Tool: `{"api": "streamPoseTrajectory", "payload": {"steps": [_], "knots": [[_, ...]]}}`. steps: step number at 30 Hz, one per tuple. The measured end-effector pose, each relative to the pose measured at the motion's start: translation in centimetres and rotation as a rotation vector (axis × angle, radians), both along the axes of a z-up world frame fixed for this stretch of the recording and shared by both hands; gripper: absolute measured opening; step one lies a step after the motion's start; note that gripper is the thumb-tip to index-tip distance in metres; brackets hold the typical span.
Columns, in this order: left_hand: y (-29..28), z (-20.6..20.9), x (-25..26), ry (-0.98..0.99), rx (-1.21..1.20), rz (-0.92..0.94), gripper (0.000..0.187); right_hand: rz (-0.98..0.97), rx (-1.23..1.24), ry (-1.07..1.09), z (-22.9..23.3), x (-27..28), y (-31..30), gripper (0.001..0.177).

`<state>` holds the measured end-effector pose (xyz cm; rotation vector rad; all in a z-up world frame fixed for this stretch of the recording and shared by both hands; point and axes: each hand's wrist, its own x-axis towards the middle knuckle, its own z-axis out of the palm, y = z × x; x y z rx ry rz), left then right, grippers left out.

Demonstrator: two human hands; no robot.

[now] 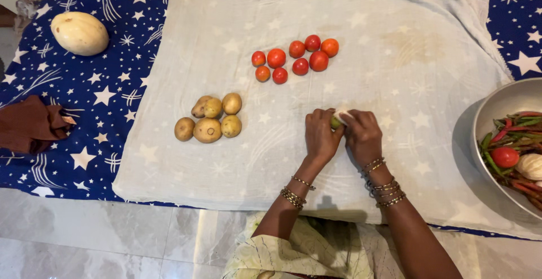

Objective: The person picks up a tomato and an apple, and wipes them with a cloth by hand.

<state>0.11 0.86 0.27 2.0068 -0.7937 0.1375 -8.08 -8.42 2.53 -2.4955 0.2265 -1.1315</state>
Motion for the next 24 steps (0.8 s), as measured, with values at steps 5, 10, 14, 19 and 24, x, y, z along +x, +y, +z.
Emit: {"api": "streamPoseTrajectory", "payload": {"steps": [5,10,14,19,24], "knots": [[0.2,0.5,-0.1,0.024,0.025,-0.051,0.065,-0.143,0.175,-0.012,-0.8,0.0,-1.3,0.047],[0.0,-0.2,0.3,-0.049,0.064,-0.046,0.06,-0.014,0.028,-0.044,0.0,-0.1,-0.2,0.044],[0.1,0.0,0.2,-0.014,0.047,-0.06,0.058,-0.082,0.239,-0.058,-0.5,0.4,-0.5,0.043],[0.1,0.5,0.1,-0.006,0.047,-0.05,0.055,-0.078,0.092,-0.061,-0.2,-0.3,-0.7,0.044],[-0.1,0.0,0.3,-0.039,0.041,-0.03,0.056,-0.053,0.047,-0.032,-0.8,0.6,-0.2,0.04]]}}
